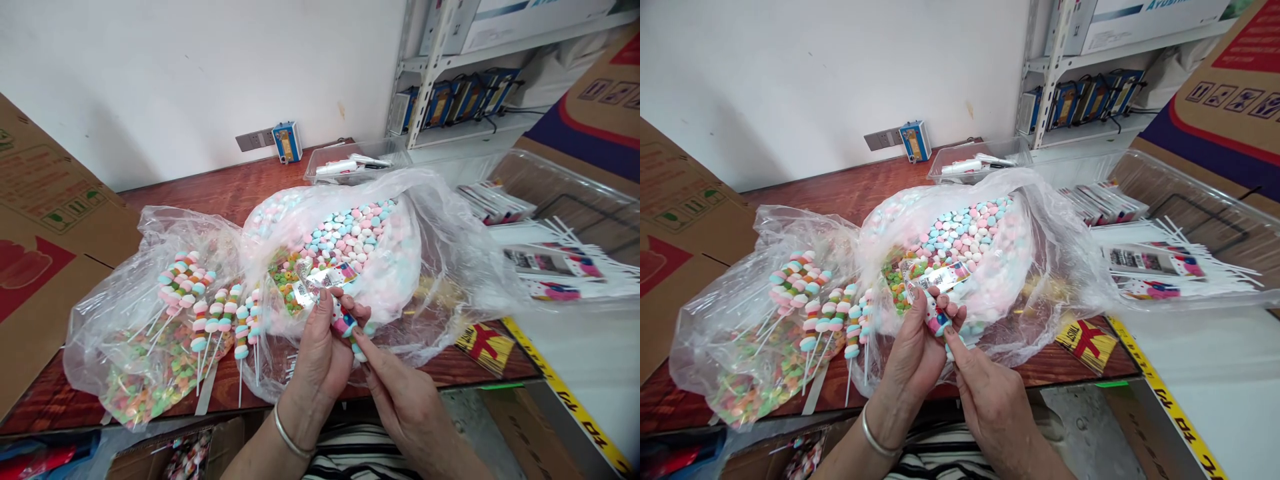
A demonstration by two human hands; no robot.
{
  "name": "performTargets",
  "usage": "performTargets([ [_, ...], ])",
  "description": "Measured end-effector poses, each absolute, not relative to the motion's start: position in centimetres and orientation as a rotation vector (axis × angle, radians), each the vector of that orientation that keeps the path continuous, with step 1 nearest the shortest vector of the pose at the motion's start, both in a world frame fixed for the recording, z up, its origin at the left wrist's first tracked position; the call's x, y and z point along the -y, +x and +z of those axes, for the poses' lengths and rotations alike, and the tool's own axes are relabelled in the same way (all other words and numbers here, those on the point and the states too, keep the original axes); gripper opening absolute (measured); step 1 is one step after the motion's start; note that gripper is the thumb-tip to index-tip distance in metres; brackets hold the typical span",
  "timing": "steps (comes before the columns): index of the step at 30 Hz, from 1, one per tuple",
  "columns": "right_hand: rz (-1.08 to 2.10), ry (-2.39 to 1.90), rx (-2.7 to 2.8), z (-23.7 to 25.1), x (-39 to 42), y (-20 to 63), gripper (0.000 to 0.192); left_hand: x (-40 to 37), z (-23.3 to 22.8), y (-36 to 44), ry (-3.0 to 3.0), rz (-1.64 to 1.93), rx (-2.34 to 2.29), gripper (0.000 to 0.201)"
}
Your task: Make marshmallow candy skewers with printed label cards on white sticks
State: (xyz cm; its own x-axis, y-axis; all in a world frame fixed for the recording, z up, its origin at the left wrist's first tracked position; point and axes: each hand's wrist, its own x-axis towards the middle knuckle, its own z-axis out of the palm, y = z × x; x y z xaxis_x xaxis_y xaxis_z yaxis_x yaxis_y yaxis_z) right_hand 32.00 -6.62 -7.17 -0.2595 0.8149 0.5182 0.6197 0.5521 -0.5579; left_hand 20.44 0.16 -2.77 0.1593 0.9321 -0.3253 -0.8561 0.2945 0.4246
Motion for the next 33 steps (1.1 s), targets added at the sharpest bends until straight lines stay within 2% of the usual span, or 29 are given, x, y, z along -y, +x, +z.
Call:
performTargets([
  [9, 0.458, -1.166, 1.987, -6.6, 6.0, 32.0, 0.054, 0.4, -3.7, 21.3, 0.208, 1.202, -0.655, 0.022],
  [13, 0.609, -1.229, 1.854, -6.3, 6.4, 32.1, 0.051, -0.4, -3.5, 20.8, 0.173, 1.288, -0.634, 0.020],
  [16, 0.903, -1.357, 1.632, -6.1, 7.1, 32.3, 0.047, -1.1, -3.2, 20.1, 0.138, 1.371, -0.626, 0.018],
  [18, 1.267, -1.367, 1.434, -6.1, 7.4, 32.2, 0.037, -1.3, -3.2, 19.8, 0.129, 1.391, -0.623, 0.019],
  [21, 1.769, -1.189, 1.005, -6.5, 7.8, 31.8, 0.037, -1.2, -3.3, 19.8, 0.135, 1.367, -0.622, 0.021],
  [23, 1.860, -1.087, 0.813, -6.8, 7.8, 31.5, 0.035, -1.1, -3.4, 19.9, 0.152, 1.343, -0.629, 0.019],
  [26, 1.695, -1.130, 0.951, -7.0, 7.5, 31.3, 0.029, -0.6, -3.5, 20.4, 0.199, 1.316, -0.639, 0.016],
  [30, 1.183, -1.285, 1.371, -6.7, 6.8, 31.4, 0.028, 0.2, -3.8, 21.3, 0.256, 1.276, -0.644, 0.015],
  [33, 0.948, -1.296, 1.519, -6.5, 6.6, 31.5, 0.023, 0.4, -4.0, 21.5, 0.264, 1.258, -0.665, 0.018],
])
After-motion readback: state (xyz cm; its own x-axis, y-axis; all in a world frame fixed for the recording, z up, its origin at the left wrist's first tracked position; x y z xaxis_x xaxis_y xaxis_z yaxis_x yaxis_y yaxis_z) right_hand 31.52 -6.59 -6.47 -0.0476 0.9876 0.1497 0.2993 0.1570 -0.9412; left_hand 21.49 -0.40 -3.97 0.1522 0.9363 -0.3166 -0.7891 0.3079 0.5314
